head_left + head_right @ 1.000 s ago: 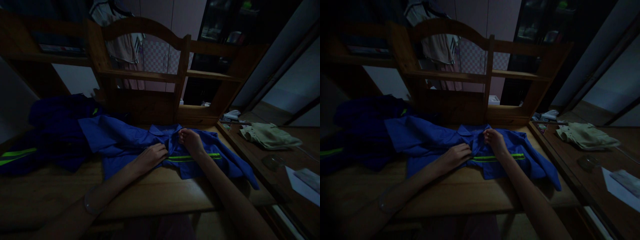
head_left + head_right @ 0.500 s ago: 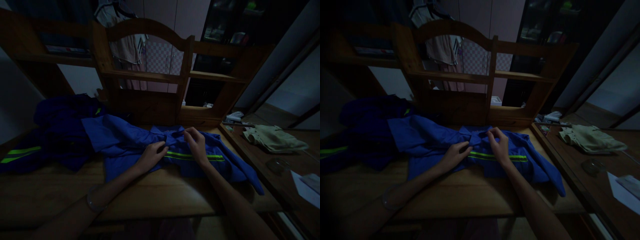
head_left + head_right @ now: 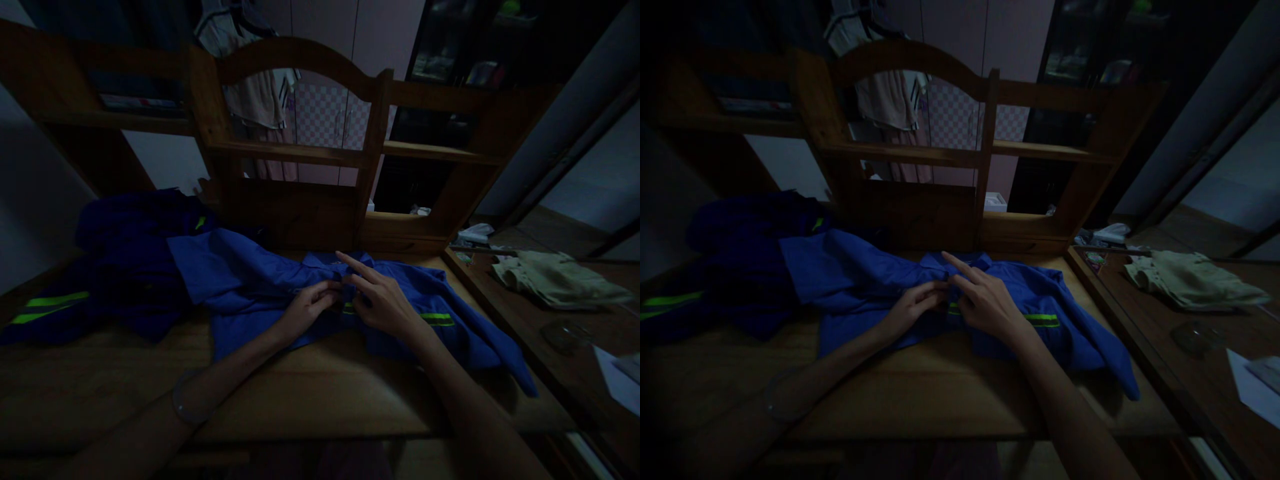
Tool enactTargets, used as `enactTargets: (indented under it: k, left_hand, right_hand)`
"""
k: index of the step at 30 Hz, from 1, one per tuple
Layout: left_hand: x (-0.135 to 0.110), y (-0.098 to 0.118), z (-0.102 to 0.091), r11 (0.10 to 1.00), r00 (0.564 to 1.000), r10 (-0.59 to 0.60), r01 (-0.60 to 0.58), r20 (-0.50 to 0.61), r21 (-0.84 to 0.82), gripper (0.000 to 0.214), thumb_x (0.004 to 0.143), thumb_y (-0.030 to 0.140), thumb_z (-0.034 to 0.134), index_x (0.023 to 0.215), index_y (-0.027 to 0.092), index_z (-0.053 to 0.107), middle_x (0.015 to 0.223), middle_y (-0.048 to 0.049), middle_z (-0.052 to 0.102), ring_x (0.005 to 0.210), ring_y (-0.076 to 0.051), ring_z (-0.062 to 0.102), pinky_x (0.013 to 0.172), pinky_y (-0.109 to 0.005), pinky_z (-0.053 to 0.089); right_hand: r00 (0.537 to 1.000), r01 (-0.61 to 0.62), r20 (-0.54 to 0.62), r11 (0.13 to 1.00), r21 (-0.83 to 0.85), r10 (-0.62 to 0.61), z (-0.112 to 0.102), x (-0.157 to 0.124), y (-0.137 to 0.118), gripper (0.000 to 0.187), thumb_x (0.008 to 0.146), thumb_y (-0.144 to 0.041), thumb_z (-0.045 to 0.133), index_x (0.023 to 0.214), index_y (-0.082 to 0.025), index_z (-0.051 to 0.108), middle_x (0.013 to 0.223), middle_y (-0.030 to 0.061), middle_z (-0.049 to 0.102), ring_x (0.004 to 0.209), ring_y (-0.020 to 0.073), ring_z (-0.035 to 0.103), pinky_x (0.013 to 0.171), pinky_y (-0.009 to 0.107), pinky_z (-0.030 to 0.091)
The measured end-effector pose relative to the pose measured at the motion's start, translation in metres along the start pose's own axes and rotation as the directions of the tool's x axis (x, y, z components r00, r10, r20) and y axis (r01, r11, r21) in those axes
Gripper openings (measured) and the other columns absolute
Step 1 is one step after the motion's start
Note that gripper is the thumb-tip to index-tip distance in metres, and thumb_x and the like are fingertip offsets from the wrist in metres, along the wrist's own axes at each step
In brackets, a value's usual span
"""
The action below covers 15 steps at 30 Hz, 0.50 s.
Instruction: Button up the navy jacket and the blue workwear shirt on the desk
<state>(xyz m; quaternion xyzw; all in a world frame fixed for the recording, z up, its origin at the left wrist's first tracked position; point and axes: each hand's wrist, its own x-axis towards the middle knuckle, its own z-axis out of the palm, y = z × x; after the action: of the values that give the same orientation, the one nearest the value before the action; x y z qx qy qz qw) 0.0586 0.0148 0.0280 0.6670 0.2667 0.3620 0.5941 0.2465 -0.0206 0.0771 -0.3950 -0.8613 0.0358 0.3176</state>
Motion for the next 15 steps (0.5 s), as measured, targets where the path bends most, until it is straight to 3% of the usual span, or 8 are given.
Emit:
enactTargets:
  k: [3, 7, 10, 15]
  left_hand:
    - [-0.002, 0.0, -0.002, 0.999, 0.993, -0.007, 0.002, 0.116, 0.042, 0.041, 0.082, 0.021, 0.054, 0.123, 0.016, 0.055, 0.115, -0.0084, 0.064, 0.106, -0.022, 0.059, 0.096, -0.036, 0.044]
    - [-0.003, -0.001, -0.003, 0.926, 0.976, 0.116, -0.173, 0.184, 0.334, 0.052, 0.078, 0.022, 0.059, 0.129, 0.02, 0.05, 0.131, -0.0078, 0.054, 0.119, -0.025, 0.051, 0.104, -0.04, 0.037]
    - [-0.001, -0.004, -0.006, 0.824, 0.959, 0.197, -0.275, 0.204, 0.496, 0.062, 0.076, 0.024, 0.063, 0.135, 0.021, 0.044, 0.139, -0.0072, 0.045, 0.125, -0.025, 0.044, 0.107, -0.041, 0.033]
    - [0.006, -0.009, -0.017, 0.74, 0.96, 0.237, -0.278, 0.15, 0.612, 0.056, 0.08, 0.024, 0.059, 0.134, 0.022, 0.044, 0.138, -0.0054, 0.046, 0.127, -0.022, 0.043, 0.108, -0.038, 0.031]
  right_hand:
    - [1.0, -0.014, -0.025, 0.995, -0.104, 0.011, -0.004, -0.003, 0.002, 0.033, 0.069, -0.003, 0.048, 0.097, -0.021, 0.055, 0.146, 0.0046, 0.033, 0.115, 0.0238, 0.051, 0.087, 0.034, 0.045]
    - [0.995, -0.069, -0.085, 0.986, -0.15, 0.056, -0.005, -0.007, 0.009, 0.028, 0.073, -0.006, 0.051, 0.096, -0.022, 0.054, 0.132, 0.0057, 0.05, 0.105, 0.0216, 0.058, 0.078, 0.03, 0.048]
    - [0.982, -0.118, -0.163, 0.986, -0.116, 0.099, -0.005, -0.008, 0.017, 0.027, 0.08, -0.008, 0.048, 0.102, -0.022, 0.055, 0.108, 0.0038, 0.064, 0.092, 0.0179, 0.063, 0.075, 0.027, 0.049]
    - [0.901, -0.189, -0.384, 0.979, 0.072, 0.202, -0.016, -0.008, 0.015, 0.025, 0.088, -0.014, 0.045, 0.104, -0.023, 0.061, 0.098, 0.0036, 0.062, 0.072, 0.0141, 0.064, 0.061, 0.026, 0.052]
